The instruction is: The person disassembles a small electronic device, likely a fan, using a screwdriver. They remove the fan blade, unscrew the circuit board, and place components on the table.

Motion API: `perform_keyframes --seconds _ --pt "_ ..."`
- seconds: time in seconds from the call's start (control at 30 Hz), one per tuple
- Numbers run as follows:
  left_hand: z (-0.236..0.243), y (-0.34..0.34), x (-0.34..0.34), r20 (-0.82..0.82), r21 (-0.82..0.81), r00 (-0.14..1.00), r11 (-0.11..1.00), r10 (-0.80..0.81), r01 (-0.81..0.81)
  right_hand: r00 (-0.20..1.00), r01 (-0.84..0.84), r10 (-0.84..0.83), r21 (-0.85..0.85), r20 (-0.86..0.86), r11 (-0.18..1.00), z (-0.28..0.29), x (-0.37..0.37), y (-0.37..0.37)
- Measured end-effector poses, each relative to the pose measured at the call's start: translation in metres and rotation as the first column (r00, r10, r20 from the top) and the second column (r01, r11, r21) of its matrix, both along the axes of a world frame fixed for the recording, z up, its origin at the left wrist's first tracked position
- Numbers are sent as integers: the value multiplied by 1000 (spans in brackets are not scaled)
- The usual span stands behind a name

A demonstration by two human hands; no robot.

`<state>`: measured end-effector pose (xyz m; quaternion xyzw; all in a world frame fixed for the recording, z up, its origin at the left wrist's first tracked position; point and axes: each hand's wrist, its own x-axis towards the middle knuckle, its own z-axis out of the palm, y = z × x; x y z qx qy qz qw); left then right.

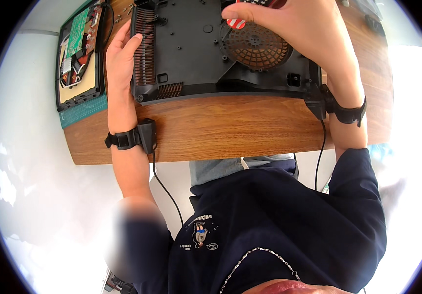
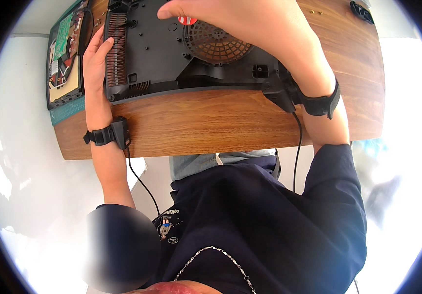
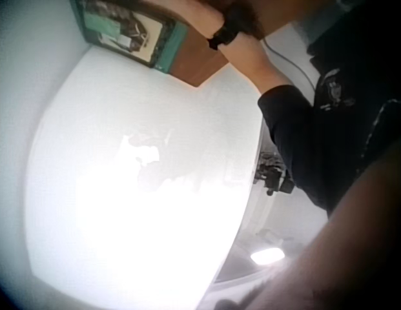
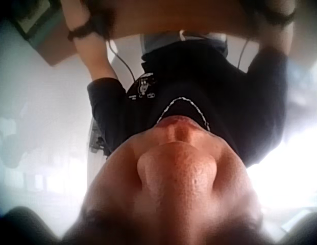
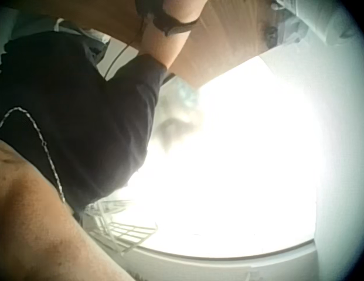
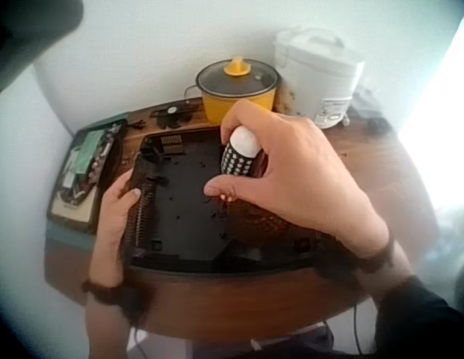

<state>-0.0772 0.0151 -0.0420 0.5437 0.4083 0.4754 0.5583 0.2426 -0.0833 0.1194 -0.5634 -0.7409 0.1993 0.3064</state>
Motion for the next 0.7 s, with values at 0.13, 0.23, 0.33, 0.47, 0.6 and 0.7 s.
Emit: perform_keyframes --seconds 0.13,0.23,0.33,0.47,0.6,0.7 --pt "-1 1 -1 5 2 1000 1000 -7 7 992 -81 99 220 -72 972 -17 4 2" --pt "-1 -1 -1 -6 -7 1000 1000 14 -14 941 -238 308 379 -136 894 -37 9 17" --pt "-2 0 -2 -4 4 1000 1000 1 -1 964 -180 214 201 -160 963 -19 8 6" --pt "-2 1 -2 35 -4 999 1000 -19 19 999 -4 -8 227 52 974 -22 7 3" --pt "-2 1 -2 22 4 1000 1000 -22 22 998 65 -64 135 -16 989 -27 8 8" --pt "-4 2 -4 4 13 1000 1000 -8 8 998 44 -36 203 -45 978 -20 2 0"
